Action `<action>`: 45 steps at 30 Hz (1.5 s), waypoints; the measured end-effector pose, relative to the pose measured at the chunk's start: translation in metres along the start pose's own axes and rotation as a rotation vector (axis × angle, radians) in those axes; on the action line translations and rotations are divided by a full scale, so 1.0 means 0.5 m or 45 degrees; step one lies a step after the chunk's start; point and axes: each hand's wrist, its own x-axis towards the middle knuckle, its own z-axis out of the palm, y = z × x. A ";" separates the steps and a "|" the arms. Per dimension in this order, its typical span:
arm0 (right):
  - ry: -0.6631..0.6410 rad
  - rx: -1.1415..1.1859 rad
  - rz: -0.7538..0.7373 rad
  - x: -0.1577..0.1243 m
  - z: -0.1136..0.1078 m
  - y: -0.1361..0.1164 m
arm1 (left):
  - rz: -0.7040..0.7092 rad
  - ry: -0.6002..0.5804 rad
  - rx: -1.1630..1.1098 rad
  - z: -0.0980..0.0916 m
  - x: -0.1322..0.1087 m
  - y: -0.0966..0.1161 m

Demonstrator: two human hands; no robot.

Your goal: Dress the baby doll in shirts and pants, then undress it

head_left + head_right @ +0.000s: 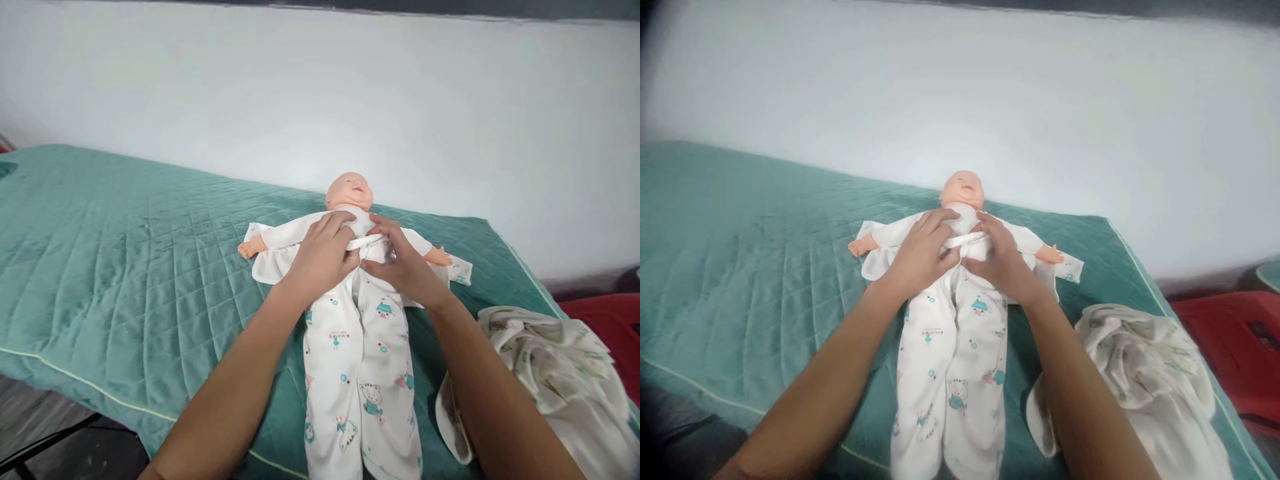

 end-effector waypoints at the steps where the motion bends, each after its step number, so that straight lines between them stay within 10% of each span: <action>1: 0.007 -0.034 -0.036 0.000 0.001 -0.002 | 0.020 0.017 -0.027 0.001 -0.003 -0.001; 17: 0.261 -0.408 -0.159 -0.064 0.040 -0.007 | -0.048 0.418 -0.226 0.052 -0.055 -0.037; 28: 0.428 -0.678 -0.150 -0.162 0.057 -0.019 | -0.043 0.426 -0.121 0.060 -0.057 -0.046; 45: 0.202 -0.408 0.285 -0.175 0.021 0.002 | -0.150 0.594 -0.121 0.064 -0.087 -0.063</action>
